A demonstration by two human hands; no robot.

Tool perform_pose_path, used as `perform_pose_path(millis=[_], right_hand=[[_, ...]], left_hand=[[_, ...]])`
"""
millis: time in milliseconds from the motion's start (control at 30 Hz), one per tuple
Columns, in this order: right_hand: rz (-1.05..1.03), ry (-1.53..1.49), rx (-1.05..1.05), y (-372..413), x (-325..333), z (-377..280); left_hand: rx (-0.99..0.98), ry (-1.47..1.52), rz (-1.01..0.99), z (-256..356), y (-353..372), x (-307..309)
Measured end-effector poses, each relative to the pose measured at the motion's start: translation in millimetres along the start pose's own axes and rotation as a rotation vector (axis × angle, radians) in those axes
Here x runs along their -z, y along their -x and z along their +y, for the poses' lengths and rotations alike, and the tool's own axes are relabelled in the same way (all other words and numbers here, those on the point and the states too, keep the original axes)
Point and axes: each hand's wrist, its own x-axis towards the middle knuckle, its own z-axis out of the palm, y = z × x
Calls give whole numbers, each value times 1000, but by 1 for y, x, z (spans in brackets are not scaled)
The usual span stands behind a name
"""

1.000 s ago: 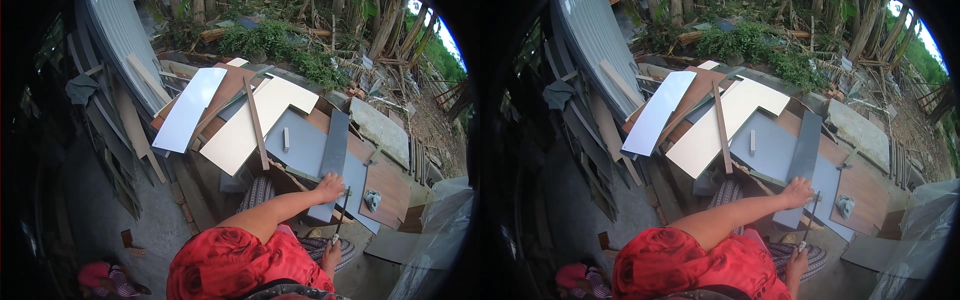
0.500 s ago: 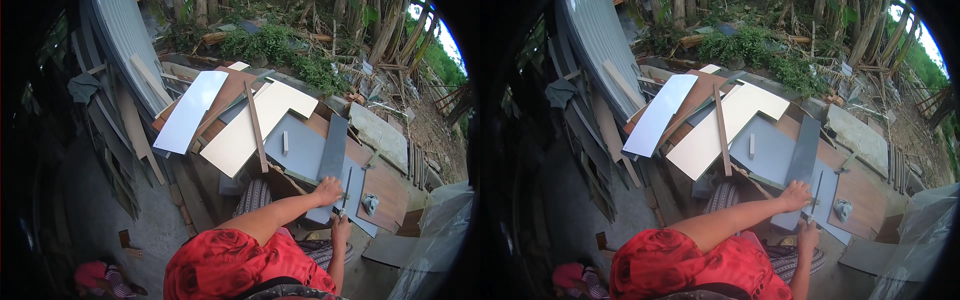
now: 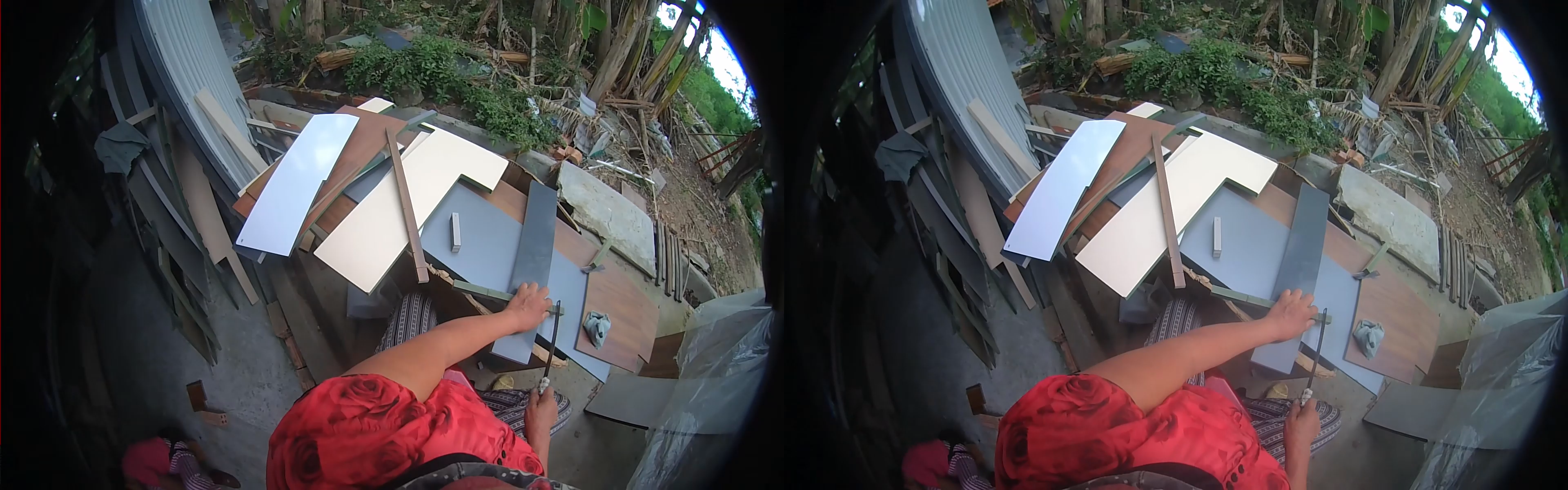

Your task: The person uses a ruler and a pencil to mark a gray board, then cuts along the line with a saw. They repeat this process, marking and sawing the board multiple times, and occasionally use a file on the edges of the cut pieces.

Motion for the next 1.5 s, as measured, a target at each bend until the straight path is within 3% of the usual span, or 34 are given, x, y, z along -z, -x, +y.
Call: perform_pose_path(millis=[267, 367, 433, 567, 633, 667, 833, 1033, 1333, 1500], right_hand=[[-1, -123, 73, 4, 1, 6], [-2, -151, 32, 7, -5, 3], [50, -51, -5, 10, -14, 5], [74, -7, -33, 4, -19, 5], [-34, -328, -29, -12, -10, 5], [-34, -330, -27, -18, -7, 3], [-16, 32, 19, -58, 16, -26], [-41, 45, 71, -108, 5, -32], [24, -1, 1, -17, -11, -6], [15, -18, 6, -10, -14, -1]], left_hand=[[0, 17, -20, 1, 1, 7], [-8, -20, 58, 1, 0, 5], [33, 33, -90, 2, 0, 10], [28, 30, -112, 2, 0, 13], [-48, -17, 34, 1, 2, 9], [-48, -20, 35, 1, 2, 8], [-46, -17, 58, 0, 2, 6], [-36, -2, 40, 1, 1, 6], [-23, -1, 6, 1, 1, 9], [-26, 16, 0, 1, 1, 9]])
